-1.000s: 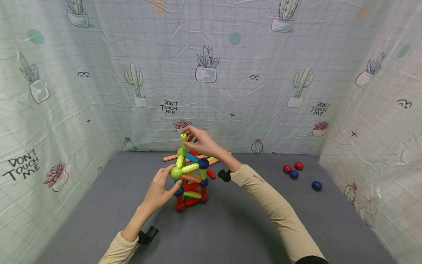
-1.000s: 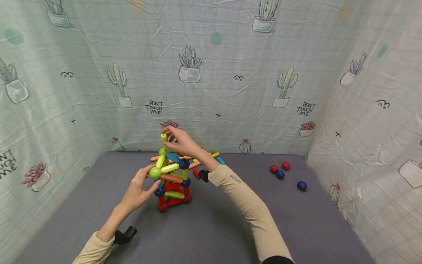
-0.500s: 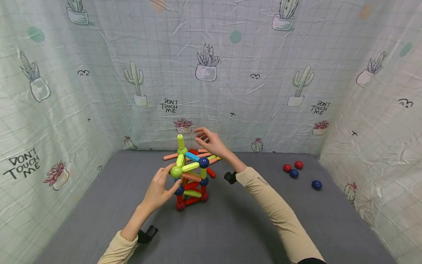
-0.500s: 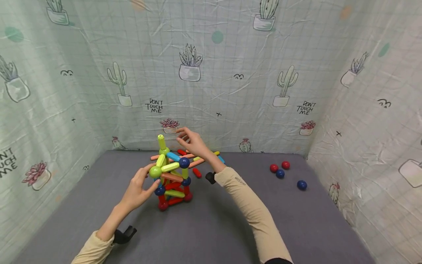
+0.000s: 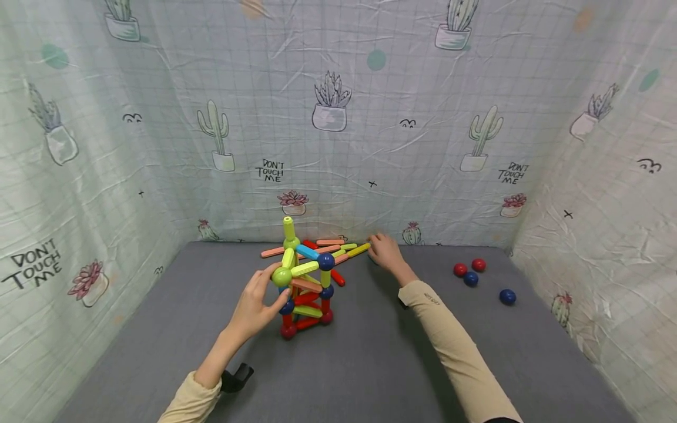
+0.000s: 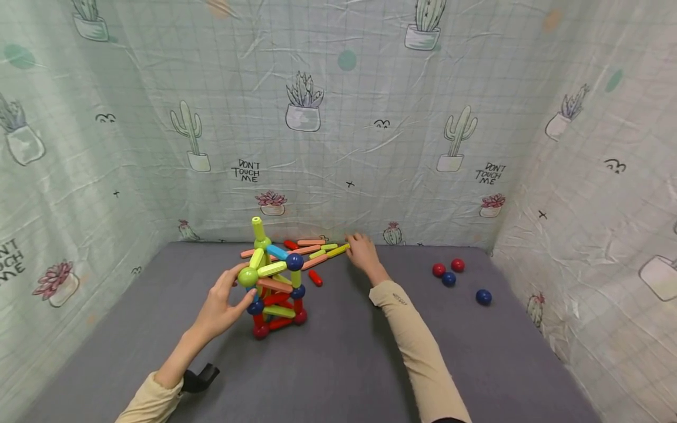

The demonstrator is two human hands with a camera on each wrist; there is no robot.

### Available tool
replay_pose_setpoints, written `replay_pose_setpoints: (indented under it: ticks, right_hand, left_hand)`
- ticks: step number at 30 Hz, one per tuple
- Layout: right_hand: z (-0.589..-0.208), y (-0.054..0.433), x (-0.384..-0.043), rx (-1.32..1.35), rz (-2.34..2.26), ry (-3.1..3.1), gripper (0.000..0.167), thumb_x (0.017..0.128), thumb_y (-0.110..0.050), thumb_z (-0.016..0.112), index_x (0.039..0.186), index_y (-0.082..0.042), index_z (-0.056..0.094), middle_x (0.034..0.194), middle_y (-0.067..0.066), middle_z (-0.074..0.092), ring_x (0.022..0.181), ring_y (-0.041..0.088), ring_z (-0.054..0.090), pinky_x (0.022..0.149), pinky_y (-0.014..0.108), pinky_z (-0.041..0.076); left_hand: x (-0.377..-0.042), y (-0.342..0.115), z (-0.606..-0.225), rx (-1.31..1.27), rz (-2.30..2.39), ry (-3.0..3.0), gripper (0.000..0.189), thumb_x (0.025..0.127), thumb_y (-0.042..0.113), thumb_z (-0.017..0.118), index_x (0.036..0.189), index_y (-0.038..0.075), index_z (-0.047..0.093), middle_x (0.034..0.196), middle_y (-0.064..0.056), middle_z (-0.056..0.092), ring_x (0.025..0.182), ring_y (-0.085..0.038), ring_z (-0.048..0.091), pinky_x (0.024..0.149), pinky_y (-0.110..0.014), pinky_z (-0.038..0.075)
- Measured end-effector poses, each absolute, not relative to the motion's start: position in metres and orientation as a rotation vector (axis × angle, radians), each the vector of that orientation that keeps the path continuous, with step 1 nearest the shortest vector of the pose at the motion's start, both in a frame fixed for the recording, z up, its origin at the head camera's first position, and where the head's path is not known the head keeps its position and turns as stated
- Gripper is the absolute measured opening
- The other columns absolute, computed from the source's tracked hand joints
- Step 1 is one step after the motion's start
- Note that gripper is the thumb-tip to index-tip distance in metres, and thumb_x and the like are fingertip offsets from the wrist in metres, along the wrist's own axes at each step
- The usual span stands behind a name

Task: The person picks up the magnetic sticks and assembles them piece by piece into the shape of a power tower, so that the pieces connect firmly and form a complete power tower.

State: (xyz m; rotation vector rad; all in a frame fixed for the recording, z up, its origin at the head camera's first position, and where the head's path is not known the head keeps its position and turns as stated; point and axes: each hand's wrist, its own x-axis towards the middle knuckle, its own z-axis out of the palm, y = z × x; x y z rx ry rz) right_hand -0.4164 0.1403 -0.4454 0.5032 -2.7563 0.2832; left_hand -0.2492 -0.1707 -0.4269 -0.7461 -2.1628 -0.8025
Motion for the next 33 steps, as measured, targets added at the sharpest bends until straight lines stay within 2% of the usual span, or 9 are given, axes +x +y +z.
replay_pose_setpoints:
  ticks: [4, 11, 15, 20, 27, 33]
  right_hand:
    - [-0.459, 0.147, -0.42, 0.502, 0.142, -2.899, 0.037, 0.093, -0.021, 0.046, 0.128, -0.01, 0.046, 0.13, 0.012, 0.046, 0.12, 0.034, 0.041, 0.093, 0.056, 0.035]
    - [-0.476, 0.152, -0.418, 0.517, -0.064, -3.035, 0.042, 0.094, -0.021, 0.044, 0.134, -0.011, 0.04, 0.139, 0.009, 0.039, 0.125, 0.031, 0.038, 0.096, 0.053, 0.034]
    - [-0.479, 0.15, -0.418, 0.552, -0.119, -3.011, 0.04, 0.091, -0.021, 0.05, 0.129, -0.01, 0.045, 0.134, 0.01, 0.043, 0.122, 0.031, 0.04, 0.094, 0.051, 0.037]
    - [-0.477, 0.146, -0.418, 0.546, -0.114, -2.968, 0.033, 0.086, -0.022, 0.058, 0.117, -0.011, 0.051, 0.119, 0.012, 0.052, 0.111, 0.031, 0.047, 0.087, 0.05, 0.041]
    - [-0.477, 0.142, -0.414, 0.538, -0.175, -2.987, 0.037, 0.086, -0.022, 0.057, 0.122, -0.016, 0.052, 0.119, 0.012, 0.056, 0.113, 0.033, 0.048, 0.089, 0.049, 0.041]
    - [-0.473, 0.137, -0.412, 0.624, -0.092, -2.927, 0.03, 0.083, -0.013, 0.061, 0.113, -0.016, 0.058, 0.114, 0.013, 0.057, 0.108, 0.033, 0.051, 0.088, 0.049, 0.042]
  left_hand:
    - [-0.249, -0.171, -0.427, -0.744, -0.798, -2.162, 0.059, 0.072, 0.01, 0.07, 0.126, 0.008, 0.045, 0.096, -0.009, 0.056, 0.083, -0.018, 0.052, 0.066, -0.036, 0.045]
    - [-0.247, -0.171, -0.426, -0.753, -0.798, -2.168, 0.058, 0.073, 0.011, 0.07, 0.126, 0.009, 0.045, 0.095, -0.008, 0.056, 0.084, -0.017, 0.052, 0.067, -0.035, 0.045]
    - [-0.246, -0.172, -0.425, -0.749, -0.795, -2.17, 0.058, 0.073, 0.011, 0.07, 0.126, 0.009, 0.046, 0.095, -0.007, 0.056, 0.084, -0.015, 0.052, 0.068, -0.035, 0.046]
    - [-0.246, -0.172, -0.424, -0.734, -0.788, -2.186, 0.058, 0.074, 0.013, 0.07, 0.126, 0.01, 0.045, 0.095, -0.006, 0.055, 0.084, -0.013, 0.051, 0.068, -0.034, 0.046]
    - [-0.246, -0.172, -0.425, -0.731, -0.792, -2.188, 0.058, 0.074, 0.013, 0.07, 0.127, 0.01, 0.045, 0.097, -0.006, 0.056, 0.086, -0.014, 0.052, 0.068, -0.035, 0.046]
    - [-0.247, -0.172, -0.426, -0.728, -0.792, -2.19, 0.059, 0.074, 0.013, 0.069, 0.128, 0.01, 0.044, 0.097, -0.007, 0.056, 0.086, -0.015, 0.052, 0.067, -0.035, 0.046]
